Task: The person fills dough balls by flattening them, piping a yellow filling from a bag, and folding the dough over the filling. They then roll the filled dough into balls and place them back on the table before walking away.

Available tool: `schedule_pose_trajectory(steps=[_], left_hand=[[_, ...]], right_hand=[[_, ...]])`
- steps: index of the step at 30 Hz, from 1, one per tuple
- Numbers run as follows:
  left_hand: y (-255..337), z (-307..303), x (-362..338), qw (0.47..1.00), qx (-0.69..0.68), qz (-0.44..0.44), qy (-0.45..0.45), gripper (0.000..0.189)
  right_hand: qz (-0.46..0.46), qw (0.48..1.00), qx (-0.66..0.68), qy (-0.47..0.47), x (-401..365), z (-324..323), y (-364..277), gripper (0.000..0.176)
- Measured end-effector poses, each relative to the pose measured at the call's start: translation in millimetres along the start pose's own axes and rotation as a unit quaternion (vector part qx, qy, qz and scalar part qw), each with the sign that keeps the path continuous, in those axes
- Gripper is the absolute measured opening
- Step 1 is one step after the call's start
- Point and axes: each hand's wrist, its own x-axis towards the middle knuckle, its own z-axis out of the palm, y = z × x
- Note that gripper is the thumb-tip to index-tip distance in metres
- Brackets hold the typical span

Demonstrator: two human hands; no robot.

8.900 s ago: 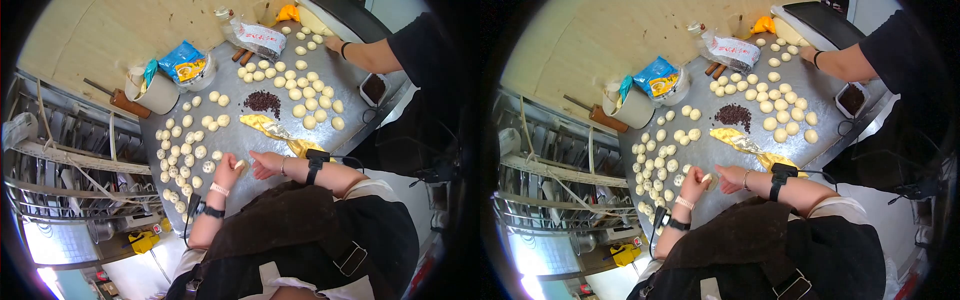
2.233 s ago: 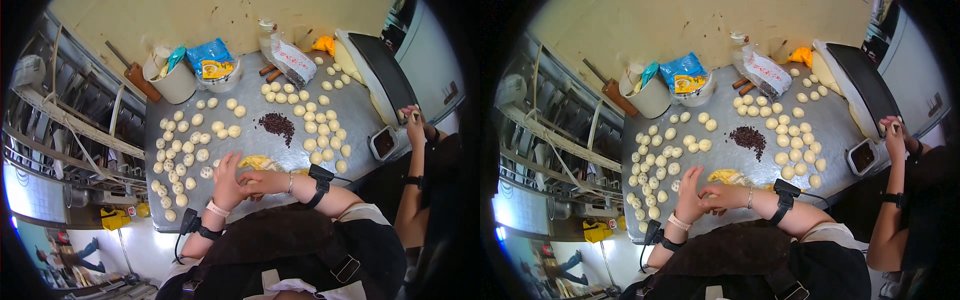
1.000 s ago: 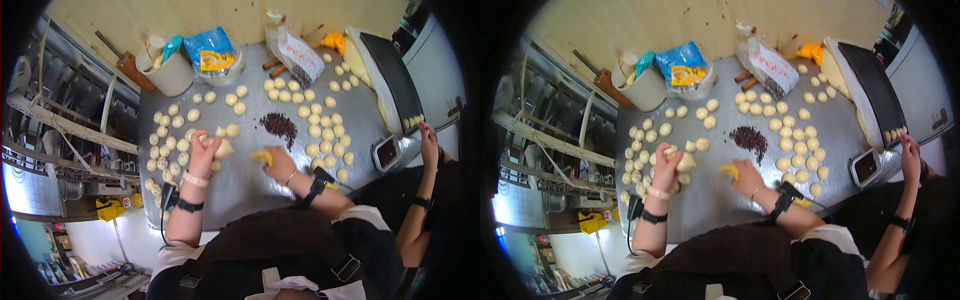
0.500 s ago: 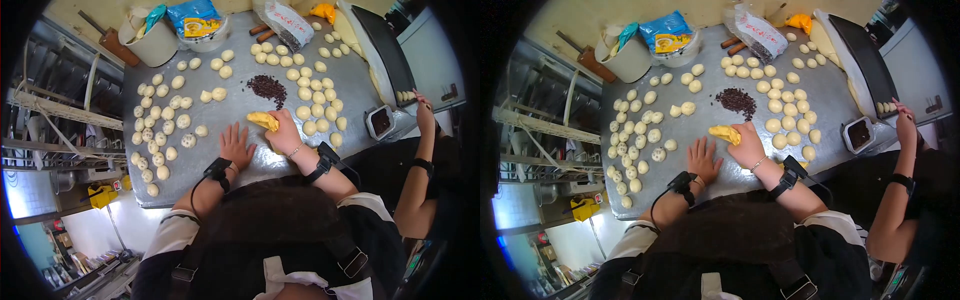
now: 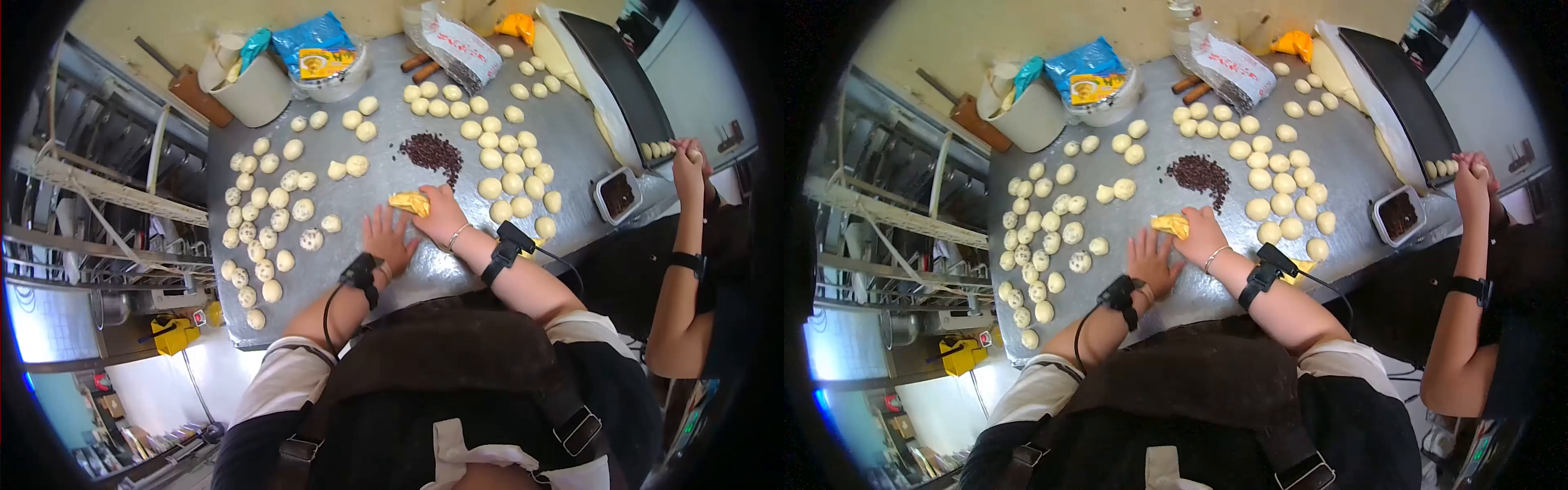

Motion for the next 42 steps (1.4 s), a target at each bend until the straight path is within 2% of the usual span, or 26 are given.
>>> schedule_pose_trajectory(steps=[3,4,5,6,8,9,10,13,15,17,18,20,21,23,24,26,27,29,30,31,33,34,35,37,40,42], left_hand=[[-23,27,-8,0.999,-0.023,0.032,0.007,0.056],[-44,44,-3,0.912,-0.407,-0.047,0.037,0.053],[-59,50,-5,0.674,-0.726,-0.125,0.055,0.05],[-68,44,-11,0.675,-0.726,-0.127,0.046,0.05],[-83,17,-21,0.812,-0.558,-0.172,0.008,0.039],[-82,4,-21,0.865,-0.464,-0.188,-0.006,0.033],[-71,-5,-27,0.984,-0.17,-0.019,0.042,0.029],[-49,-16,-42,0.992,-0.11,0.064,-0.002,0.028],[-52,-25,-36,0.976,-0.196,0.066,-0.064,0.023],[-44,-56,-30,0.924,-0.294,-0.04,-0.241,0.02],[-44,-66,-30,0.924,-0.295,-0.035,-0.241,0.02],[-46,-86,-36,0.87,-0.442,-0.049,-0.212,0.017],[-43,-101,-36,0.87,-0.443,-0.048,-0.211,0.017],[-40,-129,-34,0.861,-0.473,-0.072,-0.171,0.022],[-42,-130,-35,0.862,-0.472,-0.074,-0.166,0.022],[-45,-127,-41,0.696,-0.684,-0.162,-0.146,0.031],[-45,-123,-43,0.591,-0.771,-0.199,-0.133,0.037],[-44,-111,-47,0.342,-0.898,-0.259,-0.102,0.047],[-39,-101,-44,0.288,-0.923,-0.224,-0.122,0.047],[-37,-84,-42,0.286,-0.925,-0.222,-0.118,0.047],[-31,-60,-37,0.379,-0.869,-0.319,0.018,0.039],[-29,-58,-36,0.322,-0.897,-0.3,0.046,0.031],[-31,-57,-36,0.319,-0.899,-0.297,0.051,0.031],[-35,-59,-40,0.392,-0.844,-0.346,0.116,0.031],[-43,-59,-44,0.389,-0.853,-0.339,0.077,0.032],[-47,-55,-42,0.35,-0.878,-0.319,0.061,0.034]], right_hand=[[-0.009,1.0,-0.018,0.011,-8,12,8,0.052],[-0.042,0.998,-0.02,0.043,-13,8,5,0.048],[-0.072,0.995,-0.022,0.072,-21,4,2,0.043],[-0.062,0.995,-0.02,0.073,-29,-2,-6,0.043],[-0.023,0.989,0.064,-0.128,-38,-11,-22,0.036],[-0.022,0.99,0.062,-0.127,-39,-6,-21,0.036],[-0.053,0.987,0.058,-0.138,-41,5,-17,0.036],[-0.078,0.986,0.035,-0.144,-44,19,-12,0.036],[-0.07,0.989,0.022,-0.132,-42,25,-10,0.037],[-0.19,0.97,-0.027,-0.151,-46,27,-5,0.048],[-0.188,0.971,-0.029,-0.147,-48,25,-6,0.048],[-0.128,0.947,0.071,-0.287,-53,20,-14,0.049],[-0.129,0.947,0.069,-0.286,-50,16,-19,0.049],[0.044,0.89,0.221,-0.396,-41,8,-34,0.04],[0.039,0.89,0.219,-0.398,-40,0,-45,0.04],[0.125,0.927,0.27,-0.229,-37,-16,-65,0.037],[0.12,0.928,0.269,-0.229,-35,-17,-69,0.037],[-0.159,0.977,0.134,-0.043,-36,-14,-75,0.036],[-0.274,0.96,0.053,-0.035,-35,-6,-73,0.044],[-0.276,0.959,0.05,-0.038,-37,2,-75,0.044],[-0.343,0.93,0.068,-0.114,-41,10,-80,0.054],[-0.281,0.943,0.085,-0.159,-39,4,-83,0.06],[-0.286,0.941,0.08,-0.162,-29,1,-80,0.06],[-0.162,0.987,0.001,0.001,-3,-2,-66,0.064],[-0.126,0.982,-0.124,0.073,21,10,-27,0.06],[-0.049,0.964,-0.212,-0.152,34,17,-6,0.042]])
